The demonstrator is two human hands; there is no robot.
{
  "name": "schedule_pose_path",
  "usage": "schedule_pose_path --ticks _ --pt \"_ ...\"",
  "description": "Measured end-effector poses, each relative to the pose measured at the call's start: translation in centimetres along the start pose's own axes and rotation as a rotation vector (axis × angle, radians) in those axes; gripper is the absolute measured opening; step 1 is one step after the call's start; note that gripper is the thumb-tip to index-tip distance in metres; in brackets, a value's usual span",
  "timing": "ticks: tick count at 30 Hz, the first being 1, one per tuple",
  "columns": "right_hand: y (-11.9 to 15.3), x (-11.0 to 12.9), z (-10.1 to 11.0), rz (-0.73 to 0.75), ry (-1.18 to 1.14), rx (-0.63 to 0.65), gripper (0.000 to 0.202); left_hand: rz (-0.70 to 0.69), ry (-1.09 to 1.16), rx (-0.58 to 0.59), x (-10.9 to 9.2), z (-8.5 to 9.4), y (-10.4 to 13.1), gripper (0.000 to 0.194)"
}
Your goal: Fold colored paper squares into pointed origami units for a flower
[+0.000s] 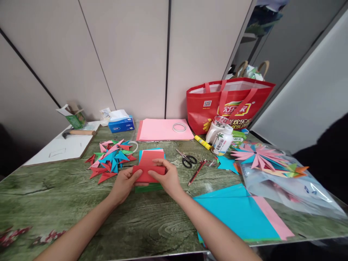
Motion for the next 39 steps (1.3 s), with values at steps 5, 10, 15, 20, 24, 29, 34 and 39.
schedule_pose_path --ticks 5,10,15,20,24,29,34,39 --pt "-0.01 0.2 0.04 -0.019 0.025 0.008 0.021 -0.008 0.01 -0.007 -0.11 -0.13 0.07 0.035" --pt "-0.01 0.38 0.08 -0.012 0.006 0.015 0.018 -0.008 0.018 -0.013 -0.03 -0.14 0.04 0.036" --pt "-0.01 0.21 -0.01 -0.031 -0.008 0.01 0.018 -0.021 0.013 -0.012 -0.07 -0.12 0.02 0.036" --pt "-0.05 0.02 -0.02 -0.029 -0.02 0.028 0.017 -0.016 -0.009 -0.022 -0.13 -0.17 0.06 0.036" --pt "-0.07 0.11 0.03 -0.006 0.0 0.047 0.013 -0.032 0.003 -0.012 -0.2 -0.3 0.11 0.033" --pt "-0.06 0.27 0.02 0.0 0.002 0.072 0.015 -0.028 0.017 -0.017 -0.27 -0.37 0.2 0.033" --pt "-0.04 0.28 -0.09 -0.031 -0.037 0.078 0.014 -0.028 0.023 -0.011 -0.16 -0.3 0.19 0.032" --pt "-0.06 0.13 -0.03 -0.043 -0.049 0.07 0.015 -0.05 0.03 0.004 -0.14 -0.32 0.14 0.032"
Point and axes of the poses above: each hand's wrist, its own y-axis away from the middle knuckle, its own z-axis out of the back of the hand, x = y × z, the point moved 1 cm from there along -y, towards the middle knuckle, and after that the axes turned 15 degrees about x, right-handed, at the moved point
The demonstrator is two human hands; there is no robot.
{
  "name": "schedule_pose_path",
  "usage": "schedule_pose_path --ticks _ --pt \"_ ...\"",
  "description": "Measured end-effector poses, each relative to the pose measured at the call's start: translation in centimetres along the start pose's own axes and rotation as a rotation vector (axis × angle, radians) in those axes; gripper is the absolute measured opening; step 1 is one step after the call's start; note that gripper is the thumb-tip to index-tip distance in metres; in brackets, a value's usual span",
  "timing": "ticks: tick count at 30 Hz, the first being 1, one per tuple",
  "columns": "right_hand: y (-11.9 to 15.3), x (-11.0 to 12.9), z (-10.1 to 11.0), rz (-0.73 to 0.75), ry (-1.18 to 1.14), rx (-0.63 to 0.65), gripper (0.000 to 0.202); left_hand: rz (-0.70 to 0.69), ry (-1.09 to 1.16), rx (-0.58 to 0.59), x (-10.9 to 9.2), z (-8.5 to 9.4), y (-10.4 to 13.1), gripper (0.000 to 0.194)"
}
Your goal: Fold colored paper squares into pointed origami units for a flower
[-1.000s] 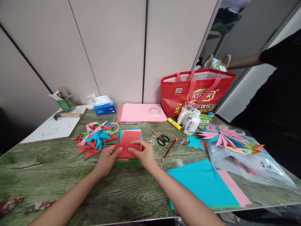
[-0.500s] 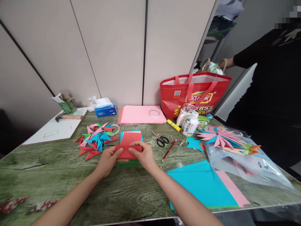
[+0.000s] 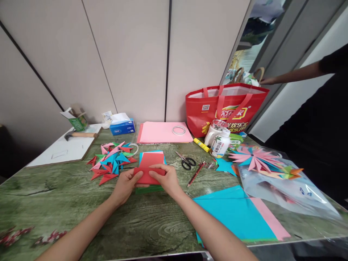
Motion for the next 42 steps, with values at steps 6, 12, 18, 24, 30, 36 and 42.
schedule_pose_path --ticks 6,12,18,24,30,36,42 --pt "-0.16 -0.31 0.12 -0.013 -0.014 -0.032 0.017 -0.004 0.0 0.004 0.06 0.06 0.02 0.03" --pt "-0.15 -0.35 0.15 -0.033 -0.048 -0.038 0.017 -0.004 0.0 0.005 0.02 0.0 0.0 0.031" --pt "-0.19 -0.59 0.17 -0.044 -0.096 -0.04 0.017 0.012 -0.003 -0.019 -0.04 -0.14 0.01 0.033" --pt "-0.27 -0.58 0.09 -0.038 -0.085 -0.035 0.015 0.003 -0.007 -0.024 0.27 -0.1 -0.01 0.031" --pt "-0.24 -0.36 0.19 -0.012 -0.002 -0.015 0.013 0.029 -0.028 -0.002 0.14 -0.11 0.09 0.029" --pt "-0.19 0.11 0.27 0.006 0.027 -0.011 0.012 0.068 -0.029 0.001 -0.17 -0.26 0.27 0.037" --pt "-0.03 0.3 0.31 0.02 0.068 -0.005 0.012 0.163 -0.008 0.008 -0.24 -0.53 0.26 0.036"
Point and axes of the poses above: each hand's wrist, its own y-axis away from the middle knuckle, its own z-axis out of the back of the hand, x = y × z, the point moved 1 cm from there along -y, towards the middle knuckle, and after that the axes turned 15 degrees about x, right-handed, at the moved point
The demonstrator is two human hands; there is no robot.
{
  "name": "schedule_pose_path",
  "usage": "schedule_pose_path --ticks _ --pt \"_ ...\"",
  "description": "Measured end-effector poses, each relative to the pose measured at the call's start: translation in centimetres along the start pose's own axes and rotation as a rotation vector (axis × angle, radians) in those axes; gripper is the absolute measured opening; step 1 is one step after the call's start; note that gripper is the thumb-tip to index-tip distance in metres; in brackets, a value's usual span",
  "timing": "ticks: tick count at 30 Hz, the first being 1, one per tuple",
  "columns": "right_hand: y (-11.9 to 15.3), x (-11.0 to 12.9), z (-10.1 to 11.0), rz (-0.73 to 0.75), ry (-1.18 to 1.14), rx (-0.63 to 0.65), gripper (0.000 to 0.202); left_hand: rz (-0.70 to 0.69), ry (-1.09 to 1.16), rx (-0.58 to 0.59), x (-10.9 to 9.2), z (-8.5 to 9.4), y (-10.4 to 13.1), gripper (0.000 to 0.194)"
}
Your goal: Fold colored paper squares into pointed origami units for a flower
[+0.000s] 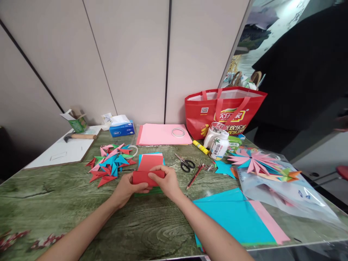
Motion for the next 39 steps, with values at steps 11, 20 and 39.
schedule_pose_path --ticks 11,20,39 --pt "-0.1 -0.1 0.2 -0.005 0.003 -0.007 0.012 0.011 -0.003 0.036 0.2 0.0 0.0 0.034" --pt "-0.1 -0.4 0.5 -0.031 -0.016 0.04 0.013 -0.063 -0.008 0.192 -0.3 0.3 0.1 0.04" --pt "-0.5 -0.3 1.2 0.025 0.008 0.049 0.019 -0.063 -0.373 0.228 -0.7 0.2 0.4 0.027"
Point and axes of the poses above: each hand's wrist, its own y-axis away from the middle knuckle, its own z-axis out of the back of the hand, x = y × z, the point moved 1 cm from there along -y, towards the middle knuckle, and after that the axes turned 15 degrees about x, right-handed, at the moved point
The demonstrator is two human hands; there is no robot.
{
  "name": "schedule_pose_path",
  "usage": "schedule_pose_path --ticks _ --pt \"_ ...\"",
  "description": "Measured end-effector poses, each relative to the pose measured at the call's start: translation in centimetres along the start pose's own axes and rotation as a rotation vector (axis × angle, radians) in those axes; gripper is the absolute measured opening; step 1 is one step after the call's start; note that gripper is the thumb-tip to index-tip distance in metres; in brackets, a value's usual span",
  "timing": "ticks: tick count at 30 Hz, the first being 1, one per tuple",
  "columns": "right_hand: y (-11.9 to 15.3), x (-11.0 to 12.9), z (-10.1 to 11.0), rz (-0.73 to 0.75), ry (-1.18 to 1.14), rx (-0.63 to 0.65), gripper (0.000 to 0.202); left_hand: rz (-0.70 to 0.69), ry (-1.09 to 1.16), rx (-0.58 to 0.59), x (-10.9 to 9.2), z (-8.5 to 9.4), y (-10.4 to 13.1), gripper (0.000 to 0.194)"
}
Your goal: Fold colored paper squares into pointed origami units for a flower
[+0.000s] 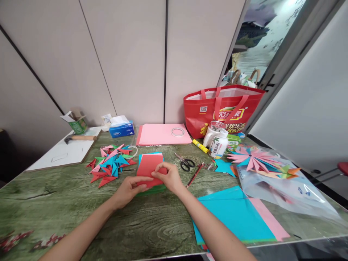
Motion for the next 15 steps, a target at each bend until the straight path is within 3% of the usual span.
schedule_pose_path --ticks 8,13,15 --pt "0.32 0.41 -0.07 0.135 -0.021 -0.001 0.019 -0.035 0.069 -0.145 0.43 0.14 -0.12 0.03" --pt "0.48 0.44 -0.6 0.082 -0.094 0.027 0.085 -0.051 0.046 -0.22 0.13 0.31 -0.04 0.028" --pt "0.45 0.32 -0.77 0.025 -0.038 0.003 0.088 -0.054 0.015 -0.21 0.18 0.33 -0.01 0.028"
Point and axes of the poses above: each hand's wrist, its own y-axis away from the middle knuckle, its own z-axis out of the back of the hand, x = y × z, the point moved 1 cm from there along -y, towards the middle knuckle, and after that the axes turned 15 degrees about x, right-handed, at the moved point
